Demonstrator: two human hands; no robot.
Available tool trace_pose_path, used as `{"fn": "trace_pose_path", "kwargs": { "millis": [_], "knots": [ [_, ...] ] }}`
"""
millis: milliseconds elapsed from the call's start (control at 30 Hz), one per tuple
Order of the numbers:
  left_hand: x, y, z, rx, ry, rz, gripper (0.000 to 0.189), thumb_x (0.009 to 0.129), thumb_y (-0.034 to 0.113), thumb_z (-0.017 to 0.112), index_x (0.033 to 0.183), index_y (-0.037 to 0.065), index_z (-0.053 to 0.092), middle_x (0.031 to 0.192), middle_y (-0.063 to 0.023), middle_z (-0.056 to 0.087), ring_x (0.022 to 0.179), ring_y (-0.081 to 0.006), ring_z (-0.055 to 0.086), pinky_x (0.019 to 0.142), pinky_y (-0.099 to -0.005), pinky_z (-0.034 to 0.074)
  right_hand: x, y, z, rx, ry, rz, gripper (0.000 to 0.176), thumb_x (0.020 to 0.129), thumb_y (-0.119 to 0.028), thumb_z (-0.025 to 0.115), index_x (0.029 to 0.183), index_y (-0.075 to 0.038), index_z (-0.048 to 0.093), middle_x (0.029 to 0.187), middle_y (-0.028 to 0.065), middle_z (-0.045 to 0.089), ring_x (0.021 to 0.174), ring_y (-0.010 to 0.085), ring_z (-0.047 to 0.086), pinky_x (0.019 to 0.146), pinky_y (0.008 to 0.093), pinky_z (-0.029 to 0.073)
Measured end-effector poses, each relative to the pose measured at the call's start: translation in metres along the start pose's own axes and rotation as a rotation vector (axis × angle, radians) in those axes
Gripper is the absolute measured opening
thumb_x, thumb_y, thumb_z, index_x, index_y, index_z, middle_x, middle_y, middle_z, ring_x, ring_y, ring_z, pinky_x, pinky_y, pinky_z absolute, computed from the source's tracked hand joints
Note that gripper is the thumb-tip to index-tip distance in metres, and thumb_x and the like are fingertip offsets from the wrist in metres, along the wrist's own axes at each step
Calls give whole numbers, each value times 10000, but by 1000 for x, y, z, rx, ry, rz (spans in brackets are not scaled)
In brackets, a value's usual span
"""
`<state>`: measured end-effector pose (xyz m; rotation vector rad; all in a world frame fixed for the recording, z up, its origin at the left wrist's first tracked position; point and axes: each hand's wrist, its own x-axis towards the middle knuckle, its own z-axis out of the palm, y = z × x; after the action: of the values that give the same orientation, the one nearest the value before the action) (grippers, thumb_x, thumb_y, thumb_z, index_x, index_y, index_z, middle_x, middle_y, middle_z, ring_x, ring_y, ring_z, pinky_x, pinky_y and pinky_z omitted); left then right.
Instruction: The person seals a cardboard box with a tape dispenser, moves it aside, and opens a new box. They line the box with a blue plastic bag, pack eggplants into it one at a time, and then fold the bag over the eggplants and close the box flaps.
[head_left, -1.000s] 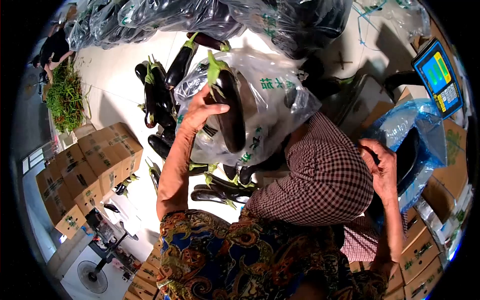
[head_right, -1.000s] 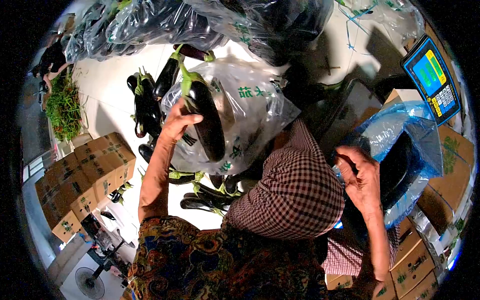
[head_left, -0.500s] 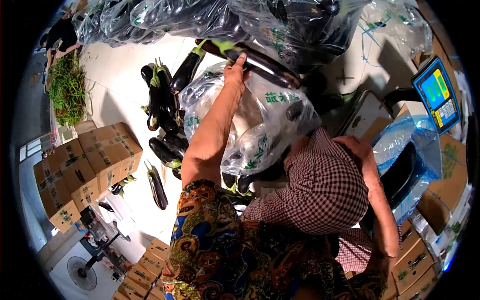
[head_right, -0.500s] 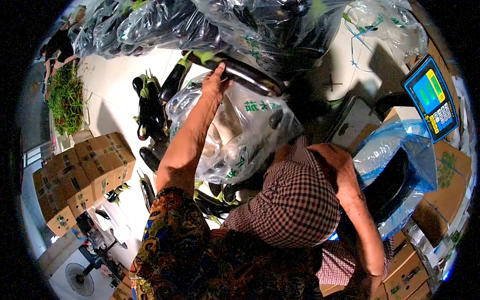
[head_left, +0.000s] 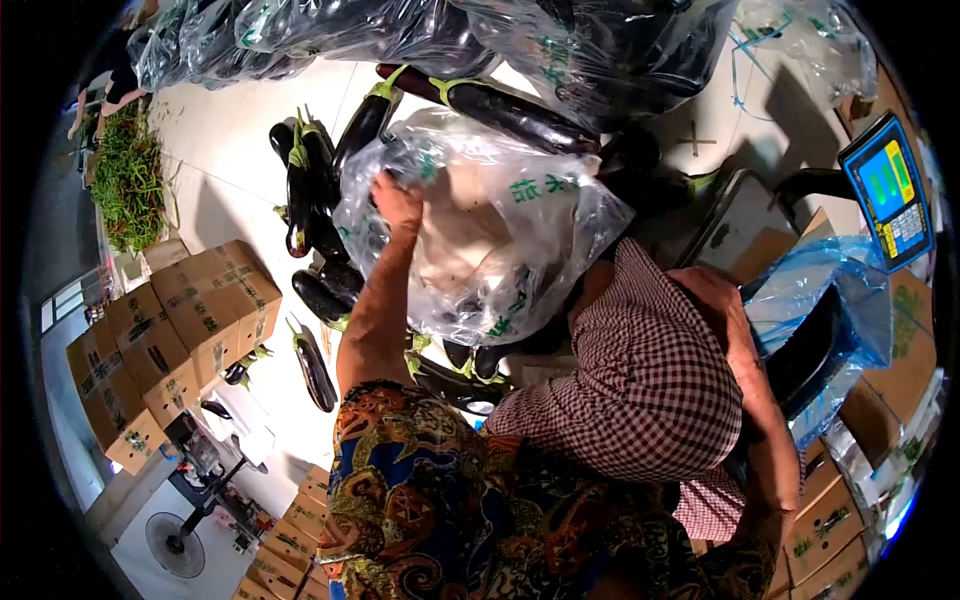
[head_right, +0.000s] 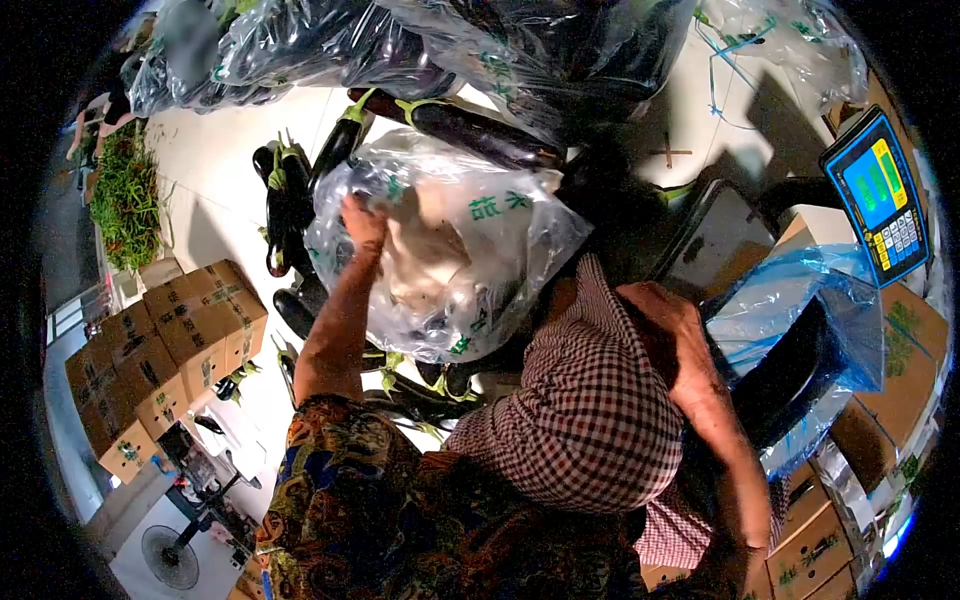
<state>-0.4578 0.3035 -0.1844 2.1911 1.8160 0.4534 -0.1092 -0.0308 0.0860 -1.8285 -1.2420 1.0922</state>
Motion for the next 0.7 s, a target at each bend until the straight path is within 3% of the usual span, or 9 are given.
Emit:
{"fn": "trace_pose_path", "kwargs": {
  "millis": [67,200,300,400,467,533,600,667,700],
  "knots": [
    [24,19,-26,2,153,180,866,636,142,688,1404,78,293,1120,-231,462,1036,-421,434,920,-477,364,1,2,2,33,1,26,389,750,-157,563,1100,12,582,1009,186,618,893,355,612,793,379,495],
    [36,24,-33,404,-220,281,894,624,126,709,1418,157,301,1264,-166,447,1197,-398,385,974,-471,343,-18,35,12,13,-5,181,376,821,-147,517,1172,-20,563,1151,167,578,1058,325,549,919,379,438],
    [60,31,-22,414,-281,188,655,687,190,689,1293,140,445,1273,-203,472,1169,-402,456,928,-499,406,-23,27,13,72,37,241,396,827,-152,521,1205,-38,550,1209,167,551,1130,308,510,976,384,400],
    [60,34,-14,532,-235,335,559,708,242,683,1224,122,505,1248,-235,478,1143,-406,482,878,-495,455,-20,25,12,-276,71,58,367,812,-132,527,1162,-32,572,1134,175,587,1028,310,578,888,368,466],
    [50,28,-12,544,-144,502,476,729,238,656,1172,110,538,1232,-206,487,1093,-412,517,824,-475,491,3,31,13,-63,-34,63,296,791,-108,551,1073,-32,594,1023,170,617,904,315,619,795,353,497],
    [40,59,-27,682,-708,316,520,672,321,732,1109,84,581,1109,-166,608,1043,-338,583,857,-460,488,4,23,11,16,-66,136,273,784,-97,557,1047,-33,594,995,166,621,899,315,619,792,355,495],
    [17,29,-14,618,-738,497,467,682,357,732,1034,75,611,1022,-134,647,932,-337,620,830,-439,497,7,17,11,-63,-59,104,263,784,-105,561,1034,-32,594,989,164,625,901,311,623,788,349,494],
    [0,29,-34,430,-1036,296,492,665,366,772,1009,50,618,1033,-144,638,929,-320,616,804,-413,497,10,18,10,-86,-28,63,264,779,-119,572,1027,-31,593,985,163,627,899,310,625,780,347,494],
    [-11,28,-55,5,-1114,133,520,644,328,801,1032,36,615,1036,-144,638,938,-297,612,815,-388,488,11,22,11,-69,-3,41,270,775,-129,582,1026,-29,593,984,164,627,896,310,625,774,348,495]
  ]
}}
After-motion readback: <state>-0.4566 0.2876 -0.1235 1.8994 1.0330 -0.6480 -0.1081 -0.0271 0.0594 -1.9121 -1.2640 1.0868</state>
